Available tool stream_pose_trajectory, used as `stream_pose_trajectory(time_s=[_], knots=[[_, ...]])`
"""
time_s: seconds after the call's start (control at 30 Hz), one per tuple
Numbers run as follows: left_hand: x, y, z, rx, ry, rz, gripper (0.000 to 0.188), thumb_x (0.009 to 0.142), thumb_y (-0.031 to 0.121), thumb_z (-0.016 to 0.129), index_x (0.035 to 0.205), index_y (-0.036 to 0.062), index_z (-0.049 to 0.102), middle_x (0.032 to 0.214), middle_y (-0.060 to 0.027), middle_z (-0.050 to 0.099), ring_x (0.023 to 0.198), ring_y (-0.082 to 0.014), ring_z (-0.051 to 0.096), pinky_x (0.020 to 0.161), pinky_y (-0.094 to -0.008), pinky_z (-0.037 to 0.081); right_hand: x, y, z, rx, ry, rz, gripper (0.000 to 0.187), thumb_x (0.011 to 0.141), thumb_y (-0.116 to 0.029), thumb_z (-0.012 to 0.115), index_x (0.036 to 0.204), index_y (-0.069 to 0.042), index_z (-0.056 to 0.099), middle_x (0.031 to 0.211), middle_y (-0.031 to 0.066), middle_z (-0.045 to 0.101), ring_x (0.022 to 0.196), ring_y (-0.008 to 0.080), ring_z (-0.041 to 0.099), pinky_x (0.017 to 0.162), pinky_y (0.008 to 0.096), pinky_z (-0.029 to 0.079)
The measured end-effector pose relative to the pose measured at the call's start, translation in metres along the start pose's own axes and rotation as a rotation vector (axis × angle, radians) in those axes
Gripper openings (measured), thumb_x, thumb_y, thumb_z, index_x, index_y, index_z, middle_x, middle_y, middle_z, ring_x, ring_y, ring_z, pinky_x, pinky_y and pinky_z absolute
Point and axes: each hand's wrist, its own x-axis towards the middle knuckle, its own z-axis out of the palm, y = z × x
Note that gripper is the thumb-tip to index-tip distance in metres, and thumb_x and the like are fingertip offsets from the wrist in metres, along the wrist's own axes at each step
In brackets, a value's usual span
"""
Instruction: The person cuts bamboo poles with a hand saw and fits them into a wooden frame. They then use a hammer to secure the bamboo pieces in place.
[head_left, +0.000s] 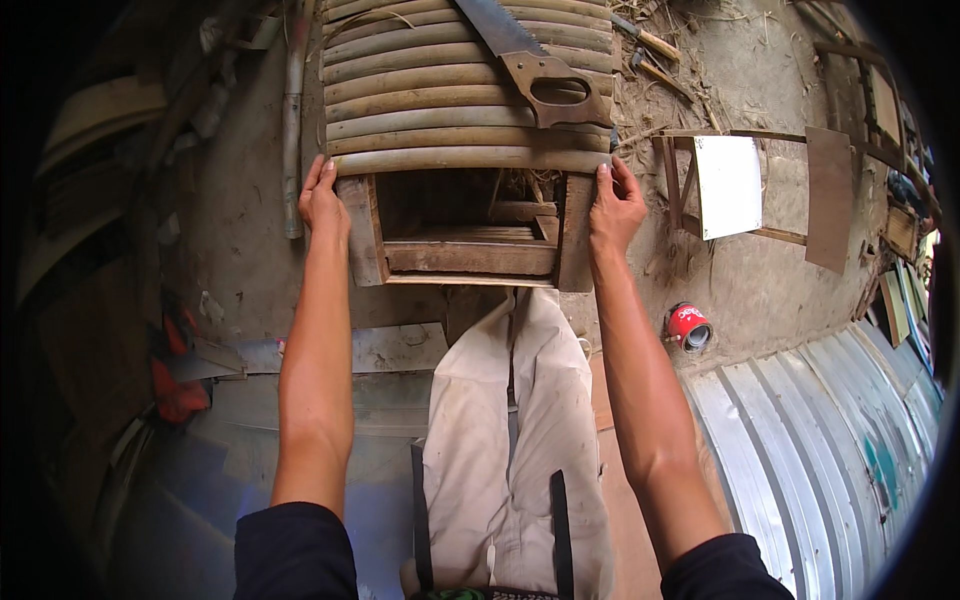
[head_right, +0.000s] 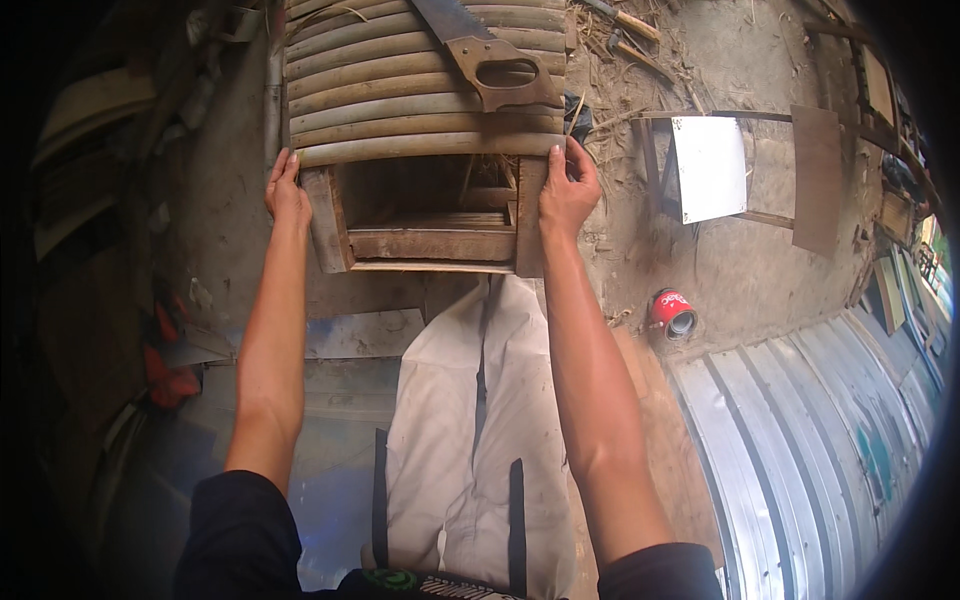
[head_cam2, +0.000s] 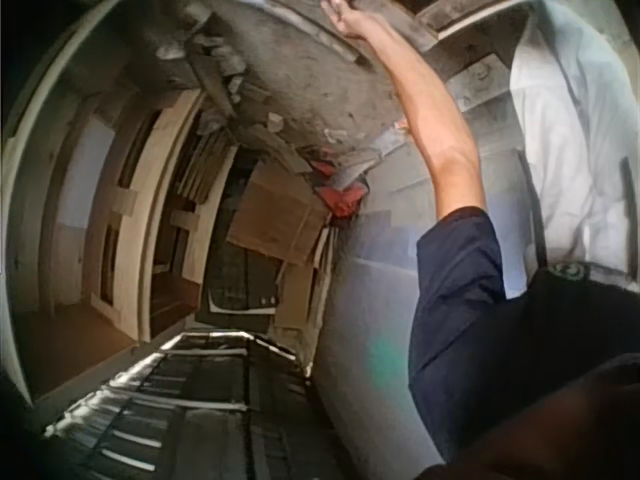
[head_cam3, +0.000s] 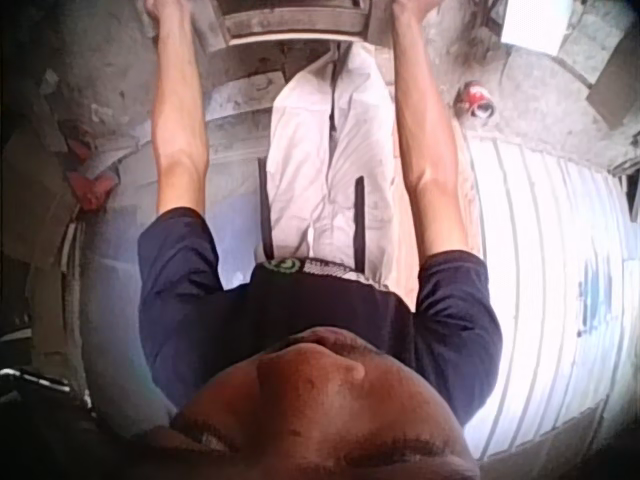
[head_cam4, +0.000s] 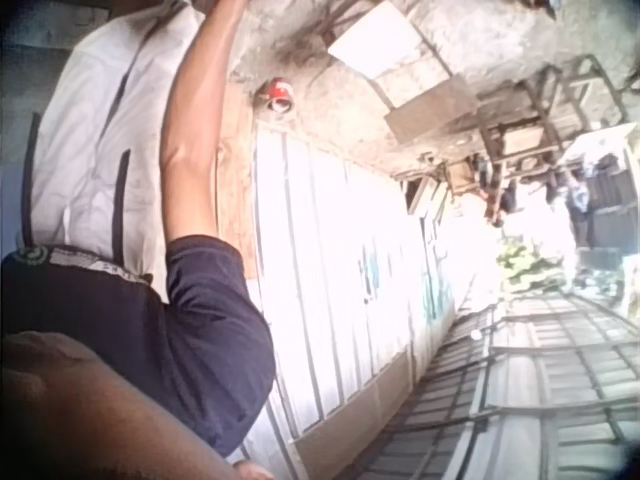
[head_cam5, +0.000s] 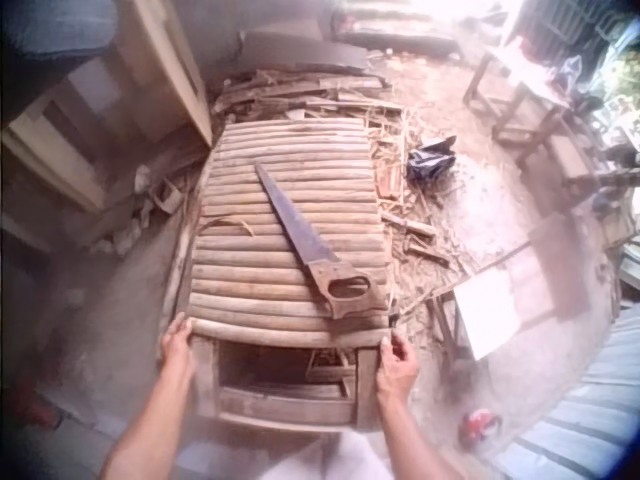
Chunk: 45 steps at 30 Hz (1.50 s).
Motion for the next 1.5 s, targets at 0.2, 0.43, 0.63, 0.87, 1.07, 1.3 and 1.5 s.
stream_pose_trajectory(time_s=[0.2,0.43,0.63,0.87,1.07,1.3,1.5], knots=[[0.001,-0.006,-0.002,0.068,0.025,0.046,0.027,0.090,0.011,0.073,0.114,0.0000,0.071,0.115,-0.0099,0.070,0.109,-0.0175,0.061,0.100,-0.0279,0.043,0.000,0.000,0.001,-0.060,0.004,-0.001,0.029,0.091,-0.016,0.071,0.116,0.000,0.070,0.101,0.0110,0.071,0.089,0.0157,0.066,0.082,0.0295,0.051],[0.003,-0.011,0.007,0.076,0.129,0.147,0.024,0.090,0.008,0.072,0.111,-0.0010,0.071,0.112,-0.0096,0.071,0.101,-0.0167,0.064,0.094,-0.0273,0.047,0.003,0.006,-0.001,-0.132,0.009,-0.080,0.031,0.089,-0.018,0.074,0.115,-0.001,0.072,0.106,0.0123,0.068,0.095,0.0179,0.065,0.087,0.0306,0.050],[0.004,-0.008,0.006,0.033,0.148,0.131,0.024,0.089,0.007,0.073,0.111,-0.0004,0.071,0.109,-0.0099,0.071,0.100,-0.0162,0.064,0.092,-0.0276,0.048,0.002,0.010,0.000,-0.117,0.008,-0.052,0.031,0.089,-0.019,0.075,0.115,-0.003,0.072,0.101,0.0105,0.067,0.090,0.0171,0.064,0.086,0.0301,0.050],[0.005,-0.004,0.002,0.069,0.047,0.089,0.023,0.091,0.009,0.071,0.113,0.0002,0.070,0.108,-0.0093,0.071,0.100,-0.0157,0.064,0.091,-0.0272,0.048,0.000,0.017,0.002,-0.134,0.049,-0.054,0.032,0.090,-0.021,0.074,0.116,-0.003,0.072,0.101,0.0101,0.066,0.088,0.0167,0.063,0.083,0.0302,0.050],[0.005,-0.010,0.002,0.089,0.043,0.118,0.022,0.093,0.012,0.069,0.112,0.0003,0.070,0.109,-0.0087,0.071,0.098,-0.0153,0.064,0.090,-0.0273,0.048,-0.002,0.015,0.004,-0.077,0.035,-0.061,0.032,0.090,-0.022,0.074,0.114,-0.001,0.071,0.101,0.0109,0.066,0.090,0.0167,0.064,0.083,0.0305,0.050],[-0.015,0.001,0.019,0.603,0.156,0.329,0.044,0.097,0.027,0.063,0.128,-0.0027,0.057,0.130,-0.0188,0.057,0.122,-0.0320,0.054,0.102,-0.0427,0.042,0.000,-0.034,0.003,-0.514,-0.044,-0.514,0.049,0.088,-0.023,0.074,0.128,-0.003,0.055,0.110,0.0122,0.057,0.103,0.0255,0.058,0.092,0.0401,0.045],[-0.080,0.002,0.067,0.847,-0.039,0.774,0.050,0.095,0.023,0.061,0.137,-0.0018,0.045,0.141,-0.0226,0.044,0.133,-0.0408,0.041,0.109,-0.0486,0.034,0.012,-0.073,0.034,-0.610,-0.408,-0.580,0.054,0.084,-0.021,0.076,0.128,-0.004,0.052,0.096,0.0110,0.061,0.091,0.0281,0.061,0.081,0.0409,0.046]])
